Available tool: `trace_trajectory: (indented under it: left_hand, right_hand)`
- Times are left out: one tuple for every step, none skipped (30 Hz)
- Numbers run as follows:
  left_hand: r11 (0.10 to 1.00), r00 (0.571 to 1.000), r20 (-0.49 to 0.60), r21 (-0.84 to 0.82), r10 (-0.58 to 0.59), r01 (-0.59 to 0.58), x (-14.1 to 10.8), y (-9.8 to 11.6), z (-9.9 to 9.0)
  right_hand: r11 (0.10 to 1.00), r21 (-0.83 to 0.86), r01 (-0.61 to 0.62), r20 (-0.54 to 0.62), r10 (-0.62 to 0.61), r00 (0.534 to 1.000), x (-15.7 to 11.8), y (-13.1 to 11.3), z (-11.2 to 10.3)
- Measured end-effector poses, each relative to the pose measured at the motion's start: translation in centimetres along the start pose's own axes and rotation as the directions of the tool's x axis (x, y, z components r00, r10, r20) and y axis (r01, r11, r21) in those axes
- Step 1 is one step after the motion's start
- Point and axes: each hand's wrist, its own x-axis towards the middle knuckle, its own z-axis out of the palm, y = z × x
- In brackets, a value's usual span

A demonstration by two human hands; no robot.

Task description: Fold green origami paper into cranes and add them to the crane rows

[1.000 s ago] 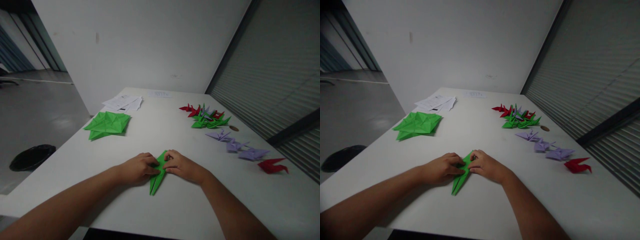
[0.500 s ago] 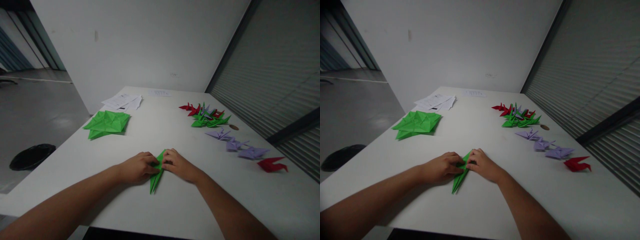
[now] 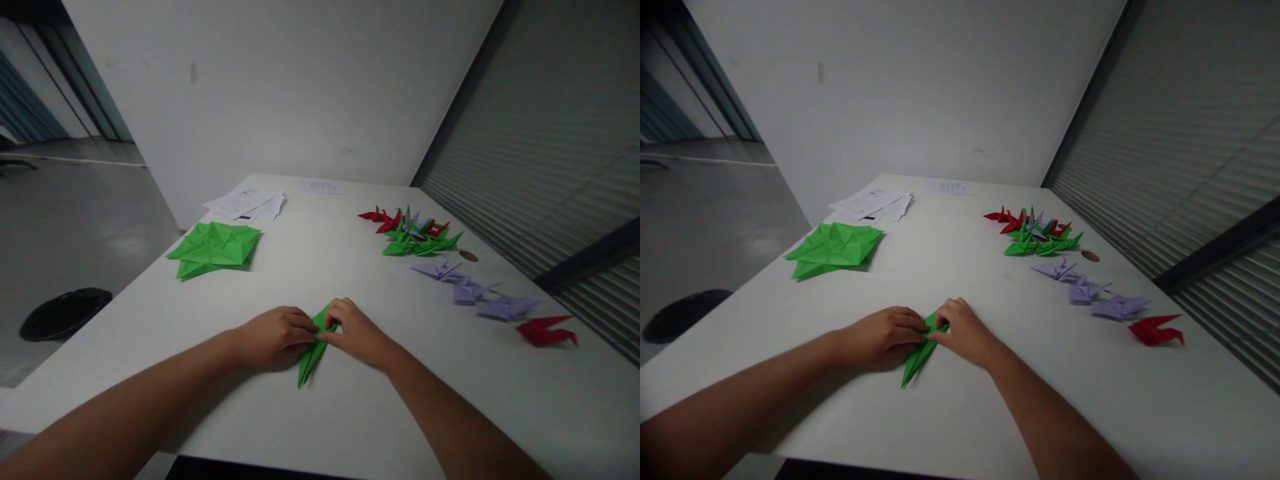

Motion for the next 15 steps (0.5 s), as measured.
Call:
trace_trajectory:
  left_hand:
    - [1.000,1.000,-0.003,-0.004,-0.005,0.005,-0.1,0.0,0.0]
    - [1.000,1.000,0.003,0.002,-0.008,0.008,-0.2,0.1,-0.1]
    - [1.000,1.000,0.016,0.013,-0.007,0.006,-0.3,0.1,-0.1]
    - [1.000,0.999,0.034,0.028,-0.003,0.002,-0.4,0.1,-0.2]
    - [0.999,0.999,0.051,0.041,0.001,-0.003,-0.4,0.1,-0.3]
    - [0.999,0.998,0.068,0.049,0.004,-0.007,-0.5,0.2,-0.4]
    - [0.999,0.997,0.083,0.051,0.007,-0.011,-0.5,0.2,-0.5]
    - [0.999,0.996,0.093,0.049,0.012,-0.017,-0.6,0.2,-0.6]
    - [0.999,0.994,0.104,0.046,0.019,-0.024,-0.6,0.3,-0.7]
    - [0.999,0.993,0.114,0.043,0.028,-0.033,-0.6,0.3,-0.8]
    - [0.998,0.992,0.125,0.042,0.035,-0.040,-0.6,0.3,-0.9]
    - [0.998,0.990,0.135,0.043,0.040,-0.046,-0.6,0.4,-1.0]
    - [0.998,0.989,0.145,0.045,0.041,-0.048,-0.6,0.4,-1.1]
    - [0.998,0.987,0.156,0.047,0.040,-0.048,-0.6,0.4,-1.2]
    - [0.998,0.985,0.167,0.048,0.038,-0.046,-0.7,0.4,-1.3]
  right_hand:
    - [1.000,-0.006,0.002,-0.003,-0.002,1.000,0.0,0.0,0.0]
    - [1.000,-0.014,0.003,-0.008,-0.003,1.000,0.0,0.0,0.1]
    - [1.000,-0.023,0.000,-0.014,-0.001,1.000,0.0,0.0,0.1]
    - [0.999,-0.031,-0.004,-0.020,0.003,1.000,0.0,0.0,0.1]
    - [0.999,-0.040,-0.009,-0.026,0.008,1.000,0.0,0.0,0.1]
    - [0.999,-0.050,-0.017,-0.032,0.015,0.999,0.0,0.0,0.2]
    - [0.998,-0.060,-0.025,-0.036,0.023,0.999,0.1,0.0,0.2]
    - [0.997,-0.071,-0.033,-0.042,0.030,0.999,0.1,0.1,0.1]
    - [0.996,-0.081,-0.041,-0.048,0.037,0.998,0.1,0.2,0.1]
    - [0.995,-0.089,-0.050,-0.054,0.045,0.998,0.2,0.4,0.1]
    - [0.994,-0.096,-0.058,-0.062,0.052,0.997,0.2,0.5,0.0]
    - [0.993,-0.101,-0.065,-0.069,0.059,0.996,0.2,0.7,-0.1]
    - [0.992,-0.104,-0.071,-0.076,0.064,0.995,0.2,0.9,-0.1]
    - [0.991,-0.107,-0.075,-0.083,0.066,0.994,0.2,1.1,-0.1]
    - [0.991,-0.108,-0.076,-0.089,0.066,0.994,0.3,1.3,-0.2]
